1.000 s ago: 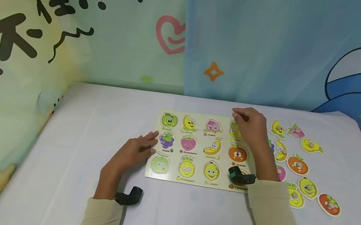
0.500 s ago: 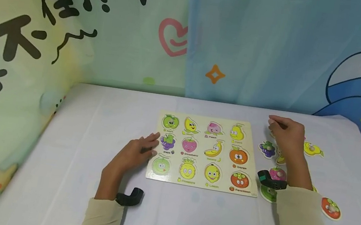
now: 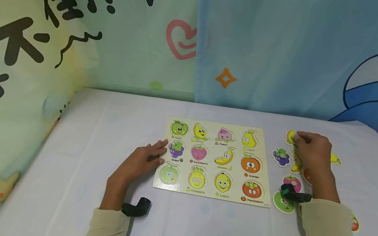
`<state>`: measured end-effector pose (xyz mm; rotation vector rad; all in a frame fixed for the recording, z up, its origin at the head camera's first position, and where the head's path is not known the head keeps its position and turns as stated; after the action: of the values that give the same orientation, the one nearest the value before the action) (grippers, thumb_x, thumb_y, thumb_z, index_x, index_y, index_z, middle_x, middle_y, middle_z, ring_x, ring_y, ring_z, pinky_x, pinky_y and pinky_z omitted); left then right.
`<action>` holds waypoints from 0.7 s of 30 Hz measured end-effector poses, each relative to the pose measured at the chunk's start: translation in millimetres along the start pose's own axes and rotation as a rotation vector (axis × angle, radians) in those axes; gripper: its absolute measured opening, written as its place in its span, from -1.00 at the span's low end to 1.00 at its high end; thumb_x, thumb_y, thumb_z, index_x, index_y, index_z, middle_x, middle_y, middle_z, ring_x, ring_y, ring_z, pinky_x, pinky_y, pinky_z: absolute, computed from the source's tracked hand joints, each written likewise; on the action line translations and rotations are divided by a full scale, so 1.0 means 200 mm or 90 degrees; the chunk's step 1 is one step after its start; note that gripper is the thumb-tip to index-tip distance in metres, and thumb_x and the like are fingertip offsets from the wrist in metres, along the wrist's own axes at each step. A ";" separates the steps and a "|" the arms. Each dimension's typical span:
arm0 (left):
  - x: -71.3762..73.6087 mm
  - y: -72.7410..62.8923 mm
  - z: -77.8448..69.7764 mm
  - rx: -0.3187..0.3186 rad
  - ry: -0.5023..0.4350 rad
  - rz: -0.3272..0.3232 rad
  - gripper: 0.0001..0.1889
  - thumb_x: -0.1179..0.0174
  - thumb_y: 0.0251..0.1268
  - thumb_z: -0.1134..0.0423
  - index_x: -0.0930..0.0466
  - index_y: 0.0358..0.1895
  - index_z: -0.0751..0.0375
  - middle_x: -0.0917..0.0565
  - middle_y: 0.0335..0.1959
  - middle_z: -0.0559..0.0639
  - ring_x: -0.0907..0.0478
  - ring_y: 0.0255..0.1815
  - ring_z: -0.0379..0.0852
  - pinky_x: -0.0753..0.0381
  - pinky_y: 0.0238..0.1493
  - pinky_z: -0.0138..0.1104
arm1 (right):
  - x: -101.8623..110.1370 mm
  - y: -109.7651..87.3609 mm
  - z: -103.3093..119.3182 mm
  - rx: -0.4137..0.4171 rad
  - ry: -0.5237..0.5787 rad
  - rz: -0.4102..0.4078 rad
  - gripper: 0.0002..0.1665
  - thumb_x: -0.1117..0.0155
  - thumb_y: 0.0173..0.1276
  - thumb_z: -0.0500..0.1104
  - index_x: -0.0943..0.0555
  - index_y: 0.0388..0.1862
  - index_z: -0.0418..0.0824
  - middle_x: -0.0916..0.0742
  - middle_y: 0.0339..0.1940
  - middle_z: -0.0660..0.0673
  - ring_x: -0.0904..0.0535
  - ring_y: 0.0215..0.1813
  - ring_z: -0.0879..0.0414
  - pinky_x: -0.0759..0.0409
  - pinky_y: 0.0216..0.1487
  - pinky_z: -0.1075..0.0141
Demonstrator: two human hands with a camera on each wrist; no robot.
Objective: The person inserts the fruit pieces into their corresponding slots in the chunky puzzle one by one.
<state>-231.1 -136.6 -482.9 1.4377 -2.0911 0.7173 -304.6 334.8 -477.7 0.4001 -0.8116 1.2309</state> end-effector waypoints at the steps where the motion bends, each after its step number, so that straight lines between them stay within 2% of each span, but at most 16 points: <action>1: 0.00 0.00 0.00 0.002 0.001 -0.001 -0.53 -0.24 0.34 0.26 -0.48 0.31 0.15 -0.30 0.41 -0.26 -0.10 0.50 0.00 -0.05 0.48 -0.08 | -0.01 0.00 0.00 -0.003 0.005 0.009 -0.42 0.04 0.56 0.01 -0.42 0.35 -0.35 -0.49 0.28 -0.41 -0.33 0.31 -0.29 -0.37 0.27 -0.16; 7: 0.00 0.00 0.01 0.015 -0.005 -0.005 -0.53 -0.25 0.33 0.25 -0.49 0.30 0.13 -0.30 0.40 -0.29 -0.09 0.50 -0.01 -0.05 0.48 -0.08 | -0.05 0.01 0.03 -0.010 0.000 0.039 -0.38 -0.04 0.52 0.03 -0.44 0.32 -0.40 -0.48 0.27 -0.43 -0.34 0.29 -0.29 -0.40 0.24 -0.19; 13: 0.00 0.00 0.00 0.013 -0.006 -0.012 -0.53 -0.26 0.32 0.26 -0.50 0.30 0.13 -0.31 0.40 -0.29 -0.10 0.50 0.01 -0.05 0.48 -0.08 | -0.06 0.03 0.06 -0.004 -0.078 0.029 -0.44 -0.06 0.51 -0.03 -0.49 0.21 -0.48 -0.52 0.16 -0.45 -0.37 0.18 -0.31 -0.45 0.18 -0.19; 21: 0.00 0.00 0.00 0.013 0.007 -0.011 -0.55 -0.24 0.34 0.24 -0.51 0.29 0.13 -0.31 0.40 -0.29 -0.09 0.50 0.08 -0.05 0.48 -0.08 | -0.06 0.02 0.10 0.010 -0.105 0.021 -0.51 -0.02 0.53 -0.10 -0.53 0.16 -0.49 -0.53 0.14 -0.48 -0.38 0.16 -0.35 -0.43 0.13 -0.21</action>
<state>-230.9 -136.7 -484.1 1.4585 -2.0665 0.7396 -316.7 315.9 -474.1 0.5082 -0.9520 1.2468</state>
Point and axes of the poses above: each hand's wrist, its own y-axis towards the middle knuckle, its own x-axis out of the back of the hand, z = x × y, the point moved 9 cm from there along y, towards the middle knuckle
